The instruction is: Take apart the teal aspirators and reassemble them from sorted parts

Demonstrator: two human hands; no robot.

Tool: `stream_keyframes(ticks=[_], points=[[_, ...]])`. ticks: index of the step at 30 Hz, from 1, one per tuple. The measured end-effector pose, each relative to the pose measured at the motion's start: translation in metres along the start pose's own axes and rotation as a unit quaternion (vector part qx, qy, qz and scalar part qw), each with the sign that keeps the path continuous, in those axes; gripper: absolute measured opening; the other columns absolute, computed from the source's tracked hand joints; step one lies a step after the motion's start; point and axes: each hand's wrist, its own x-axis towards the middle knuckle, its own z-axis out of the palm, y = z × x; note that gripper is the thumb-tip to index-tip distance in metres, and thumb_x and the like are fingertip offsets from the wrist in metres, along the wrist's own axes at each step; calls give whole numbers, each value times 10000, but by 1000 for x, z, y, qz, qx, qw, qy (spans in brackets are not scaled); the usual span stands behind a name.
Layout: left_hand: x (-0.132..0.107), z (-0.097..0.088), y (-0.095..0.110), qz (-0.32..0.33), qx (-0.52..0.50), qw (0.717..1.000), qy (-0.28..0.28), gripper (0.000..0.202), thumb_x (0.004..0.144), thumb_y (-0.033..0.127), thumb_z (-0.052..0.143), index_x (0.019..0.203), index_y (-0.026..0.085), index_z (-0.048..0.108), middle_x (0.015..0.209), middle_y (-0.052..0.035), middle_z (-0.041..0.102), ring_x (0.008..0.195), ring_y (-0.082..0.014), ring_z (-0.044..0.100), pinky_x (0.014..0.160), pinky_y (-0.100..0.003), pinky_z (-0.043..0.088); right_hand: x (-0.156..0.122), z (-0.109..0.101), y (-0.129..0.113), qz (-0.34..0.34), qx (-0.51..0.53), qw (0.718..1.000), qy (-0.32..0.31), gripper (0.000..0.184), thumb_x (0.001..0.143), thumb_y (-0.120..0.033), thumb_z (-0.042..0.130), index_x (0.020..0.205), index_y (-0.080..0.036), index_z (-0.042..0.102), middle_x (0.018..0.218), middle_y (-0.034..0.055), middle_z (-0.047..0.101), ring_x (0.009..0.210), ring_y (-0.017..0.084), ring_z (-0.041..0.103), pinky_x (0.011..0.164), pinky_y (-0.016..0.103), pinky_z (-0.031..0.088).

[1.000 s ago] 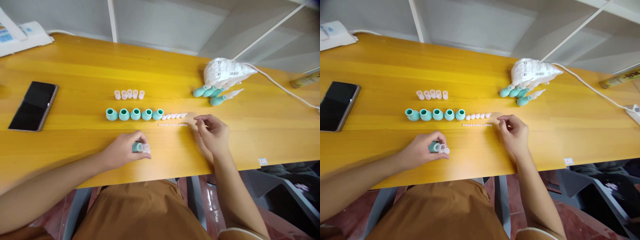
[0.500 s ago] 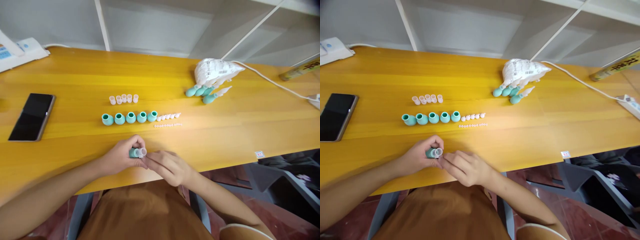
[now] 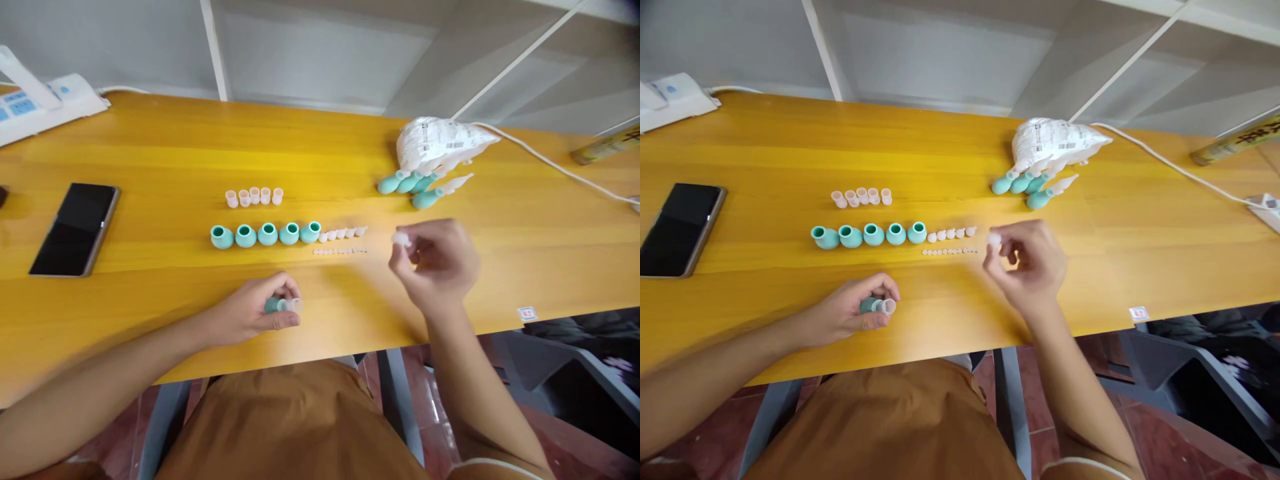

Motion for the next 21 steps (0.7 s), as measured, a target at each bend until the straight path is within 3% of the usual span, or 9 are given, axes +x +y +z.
stream_keyframes(ticks=[1,3,6,9,13,16,19,21], points=[[0,-1,0,1,6,1000,0,446,1030,652,711,1145,231,616,993,-21,680,906,-195,620,776,-300,465,7,-2,14,43,10,999,-8,138,1028,-346,716,1143,-289,767,1021,103,774,733,235,696,640,439,626],[0,-1,-1,3,18,1000,-5,442,1037,651,701,1146,231,616,1006,-23,681,912,-194,620,780,-300,469,18,-1,38,61,29,996,-66,166,1027,-369,695,1130,-269,779,1049,102,777,775,233,723,649,412,622],[0,-2,-1,2,35,999,-8,423,1050,636,690,1150,231,622,1027,-26,685,911,-190,616,785,-299,471,24,7,59,33,16,987,-156,213,1035,-385,682,1129,-237,803,1041,103,786,768,219,727,692,401,630],[1,-3,-1,-4,11,1000,-5,453,1014,652,729,1131,227,625,1010,-23,678,886,-186,607,771,-294,469,24,14,67,9,2,979,-203,271,1080,-408,634,1153,-225,819,1105,125,794,800,228,730,765,426,643],[2,-3,-1,-22,-20,999,-14,526,848,571,917,1113,234,612,967,9,644,834,-172,579,742,-284,465,21,19,72,-7,-9,979,-206,310,1123,-395,583,1223,-221,820,1143,139,776,1021,294,764,944,489,645],[1,0,0,-40,24,999,12,422,873,395,880,1087,248,547,984,13,640,836,-170,589,759,-298,482,21,19,76,-8,-12,978,-210,319,1131,-397,573,1236,-224,820,1161,145,768,1089,314,756,1031,521,628],[-1,5,0,-28,46,997,51,386,888,283,794,1077,262,458,1039,-1,644,899,-183,634,820,-330,515,23,14,77,-2,-5,975,-221,319,1115,-398,593,1286,-231,804,1126,135,754,1019,304,752,960,505,643],[-2,7,-1,-10,58,996,63,397,879,242,763,1081,269,423,1081,-12,635,917,-183,631,838,-339,521,23,7,69,12,-12,981,-192,333,1107,-401,594,1319,-234,790,1098,125,740,911,279,741,846,470,648]])
